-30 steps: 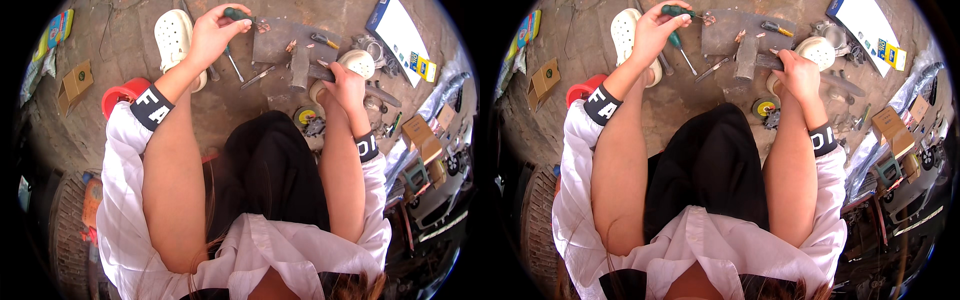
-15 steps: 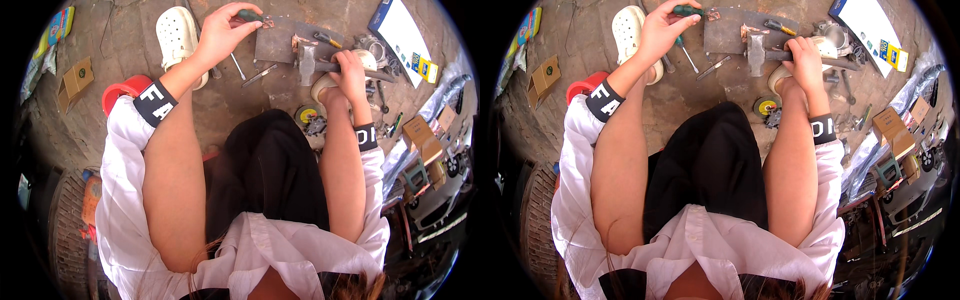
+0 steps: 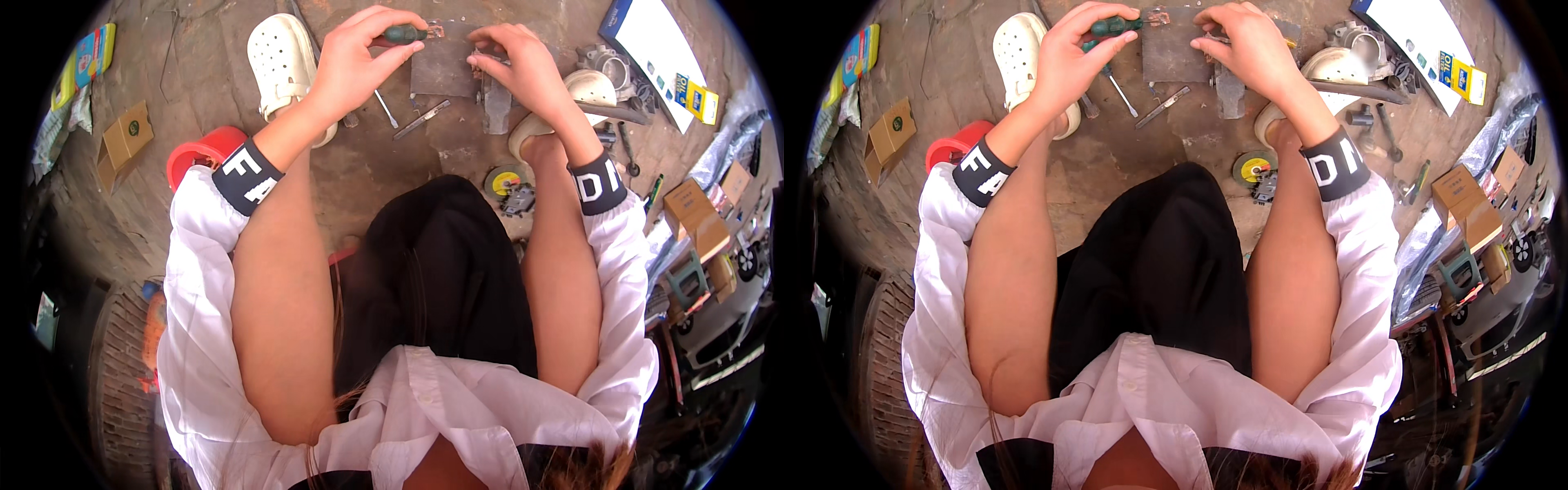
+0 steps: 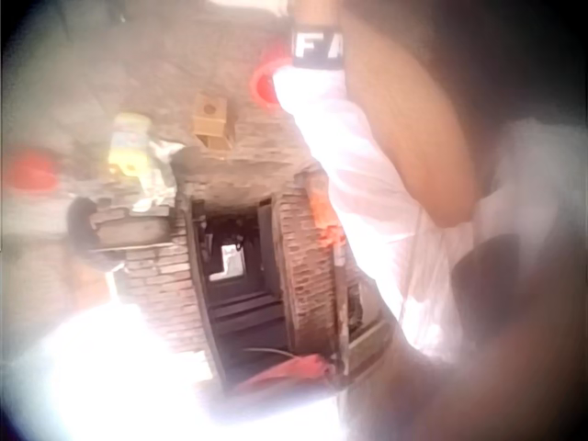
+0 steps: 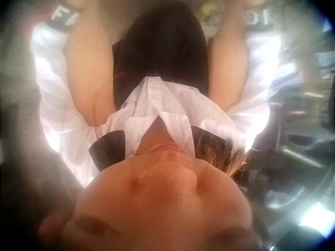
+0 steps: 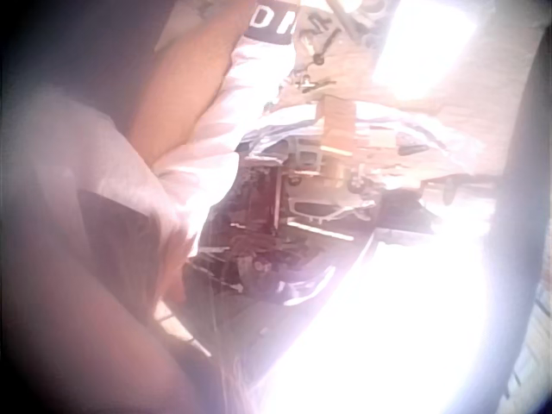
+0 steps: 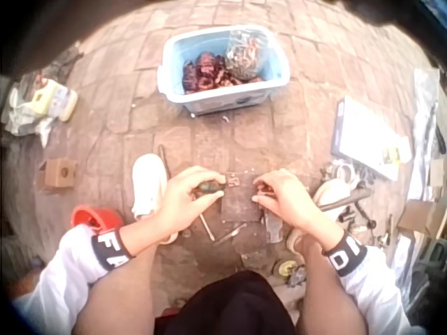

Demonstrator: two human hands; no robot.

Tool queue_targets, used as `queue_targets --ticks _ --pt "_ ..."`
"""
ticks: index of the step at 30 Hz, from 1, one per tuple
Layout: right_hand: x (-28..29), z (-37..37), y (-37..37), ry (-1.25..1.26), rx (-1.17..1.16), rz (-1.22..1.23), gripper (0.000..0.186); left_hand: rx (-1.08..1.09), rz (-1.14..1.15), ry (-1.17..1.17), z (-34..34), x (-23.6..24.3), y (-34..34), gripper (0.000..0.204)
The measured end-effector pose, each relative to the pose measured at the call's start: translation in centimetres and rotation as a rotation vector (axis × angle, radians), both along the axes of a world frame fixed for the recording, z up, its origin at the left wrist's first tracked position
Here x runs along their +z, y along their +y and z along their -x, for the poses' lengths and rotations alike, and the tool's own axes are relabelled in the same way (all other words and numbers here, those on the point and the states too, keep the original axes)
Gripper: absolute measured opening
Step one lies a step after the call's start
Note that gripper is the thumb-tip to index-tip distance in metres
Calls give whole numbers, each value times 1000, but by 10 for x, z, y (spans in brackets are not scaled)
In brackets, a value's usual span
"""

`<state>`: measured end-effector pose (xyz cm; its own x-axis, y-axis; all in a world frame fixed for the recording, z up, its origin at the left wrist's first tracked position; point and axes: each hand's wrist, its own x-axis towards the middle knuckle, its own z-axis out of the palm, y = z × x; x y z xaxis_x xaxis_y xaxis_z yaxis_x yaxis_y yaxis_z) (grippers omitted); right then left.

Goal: The person sits on the ground and uses a file to shape a small metal piece, then uses a hammer to tap it. The person handles the metal piece repeatedly, filing and hammering it in a small workspace.

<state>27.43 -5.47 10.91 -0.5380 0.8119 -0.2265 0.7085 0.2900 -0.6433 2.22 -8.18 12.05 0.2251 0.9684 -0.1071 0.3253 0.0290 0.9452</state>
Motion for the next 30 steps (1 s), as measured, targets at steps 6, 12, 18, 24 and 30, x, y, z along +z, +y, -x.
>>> queue_targets --ticks 6,12,18,24,30 --pt "-13 40 12 61 -45 7 13 -35 -42 43 1 3 -3 29" --pt "-24 44 8 93 -134 33 11 -56 -56 55 3 3 -1 30" --pt "-36 45 6 115 -167 4 11 -51 -35 75 2 4 0 30" --pt "-33 45 7 111 -130 82 11 -31 -10 48 3 -2 -2 30" --pt "-39 43 9 119 -247 207 12 -51 13 34 0 -1 -1 30"
